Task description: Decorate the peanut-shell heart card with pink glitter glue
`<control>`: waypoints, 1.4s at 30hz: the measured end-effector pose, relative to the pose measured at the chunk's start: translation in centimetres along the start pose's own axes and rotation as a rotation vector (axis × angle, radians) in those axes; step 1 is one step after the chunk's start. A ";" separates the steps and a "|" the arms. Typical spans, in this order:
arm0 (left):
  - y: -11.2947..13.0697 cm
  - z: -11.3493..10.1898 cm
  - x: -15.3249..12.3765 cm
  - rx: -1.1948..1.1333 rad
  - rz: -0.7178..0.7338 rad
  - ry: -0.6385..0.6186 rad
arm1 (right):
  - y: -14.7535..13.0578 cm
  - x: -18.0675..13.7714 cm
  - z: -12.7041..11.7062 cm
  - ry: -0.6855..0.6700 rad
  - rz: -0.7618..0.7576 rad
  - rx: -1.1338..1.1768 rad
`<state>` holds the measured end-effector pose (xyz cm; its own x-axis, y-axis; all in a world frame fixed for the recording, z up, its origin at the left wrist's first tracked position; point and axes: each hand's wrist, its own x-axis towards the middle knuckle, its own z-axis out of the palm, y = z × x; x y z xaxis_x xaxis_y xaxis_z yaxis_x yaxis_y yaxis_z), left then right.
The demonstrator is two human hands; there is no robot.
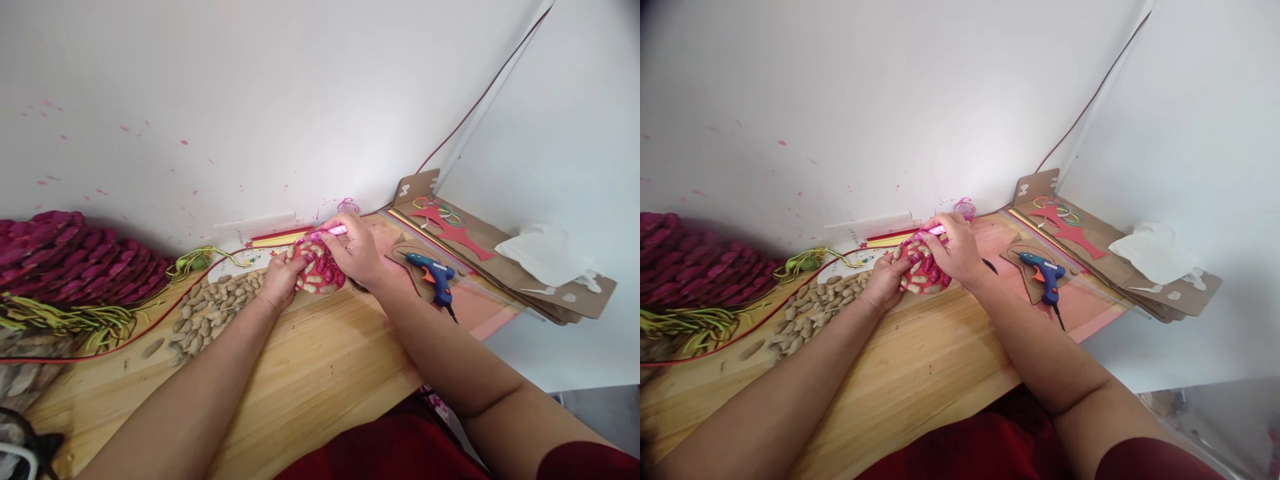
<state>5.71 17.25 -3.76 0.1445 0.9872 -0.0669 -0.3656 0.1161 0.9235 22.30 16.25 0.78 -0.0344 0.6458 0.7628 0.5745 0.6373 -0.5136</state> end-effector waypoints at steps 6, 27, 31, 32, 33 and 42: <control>0.0 -0.1 0.1 0.003 -0.001 -0.011 | -0.2 0.0 0.0 0.000 0.005 0.016; -0.2 -0.1 0.1 0.003 0.019 0.014 | -0.1 0.0 0.2 0.029 0.017 0.057; -0.5 -0.3 0.1 0.034 0.045 0.018 | -0.8 -0.2 0.4 -0.054 -0.024 -0.003; -0.6 -0.3 0.2 0.045 0.048 0.020 | -0.9 -0.2 0.4 -0.064 -0.024 -0.021; -0.7 -0.3 0.2 0.052 0.052 0.020 | -0.9 -0.2 0.3 -0.068 -0.022 -0.033; -0.6 -0.3 0.2 0.062 0.057 0.020 | -1.2 -0.1 -0.1 -0.031 -0.047 -0.050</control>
<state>5.68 17.40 -4.46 0.1066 0.9941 -0.0210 -0.3149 0.0538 0.9476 21.73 15.41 1.39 -0.0868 0.6288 0.7727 0.6114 0.6460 -0.4570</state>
